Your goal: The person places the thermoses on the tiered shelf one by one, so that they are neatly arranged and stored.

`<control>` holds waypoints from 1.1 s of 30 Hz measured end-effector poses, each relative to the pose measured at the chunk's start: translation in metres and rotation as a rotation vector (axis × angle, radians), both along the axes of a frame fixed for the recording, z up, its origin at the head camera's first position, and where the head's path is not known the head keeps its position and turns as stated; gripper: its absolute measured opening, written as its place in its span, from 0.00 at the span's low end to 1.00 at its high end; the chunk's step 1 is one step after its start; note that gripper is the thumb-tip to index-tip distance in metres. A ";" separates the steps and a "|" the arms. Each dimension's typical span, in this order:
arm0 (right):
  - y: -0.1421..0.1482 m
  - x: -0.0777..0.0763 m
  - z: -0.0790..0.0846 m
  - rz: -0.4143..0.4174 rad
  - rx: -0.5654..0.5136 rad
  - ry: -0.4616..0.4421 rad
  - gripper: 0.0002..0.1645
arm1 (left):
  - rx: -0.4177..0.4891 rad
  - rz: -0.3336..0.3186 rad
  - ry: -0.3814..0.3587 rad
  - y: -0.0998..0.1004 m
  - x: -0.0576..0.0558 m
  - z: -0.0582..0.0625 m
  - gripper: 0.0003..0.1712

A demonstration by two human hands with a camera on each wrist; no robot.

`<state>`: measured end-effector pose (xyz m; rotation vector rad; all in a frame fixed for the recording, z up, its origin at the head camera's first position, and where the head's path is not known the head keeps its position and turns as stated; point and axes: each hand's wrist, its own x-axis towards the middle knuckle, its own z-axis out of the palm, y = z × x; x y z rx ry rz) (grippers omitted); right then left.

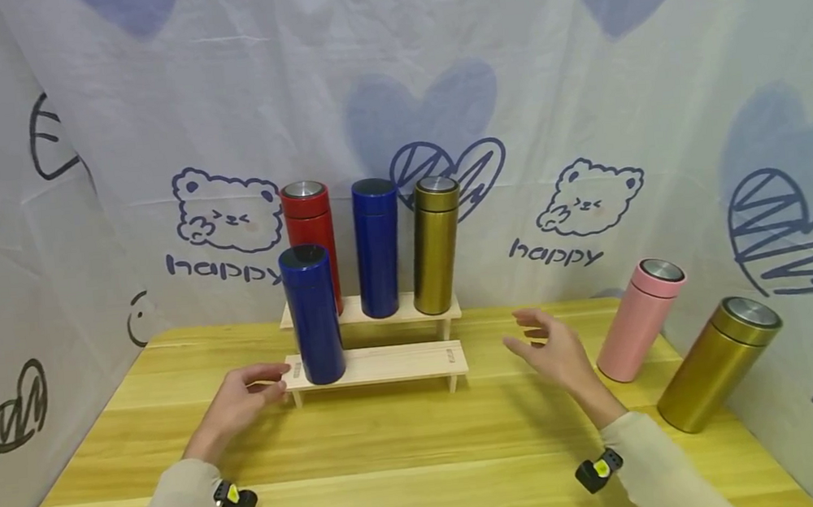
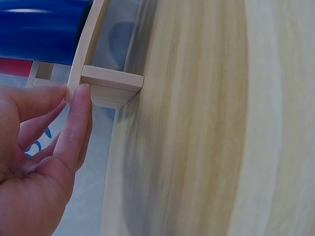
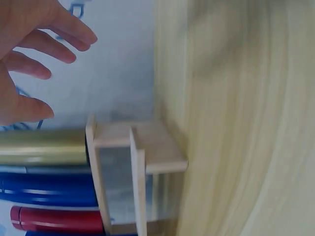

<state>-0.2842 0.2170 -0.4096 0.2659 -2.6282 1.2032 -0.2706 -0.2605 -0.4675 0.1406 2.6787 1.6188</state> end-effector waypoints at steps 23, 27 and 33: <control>0.106 0.038 -0.032 -0.359 0.158 -0.014 0.37 | -0.005 0.005 0.009 -0.001 -0.001 0.001 0.22; 0.110 0.036 -0.041 -0.398 0.159 0.005 0.39 | -0.007 0.008 0.006 -0.001 -0.001 0.001 0.22; 0.111 0.035 -0.051 -0.458 0.130 0.008 0.41 | -0.013 0.001 0.006 -0.001 0.000 0.001 0.22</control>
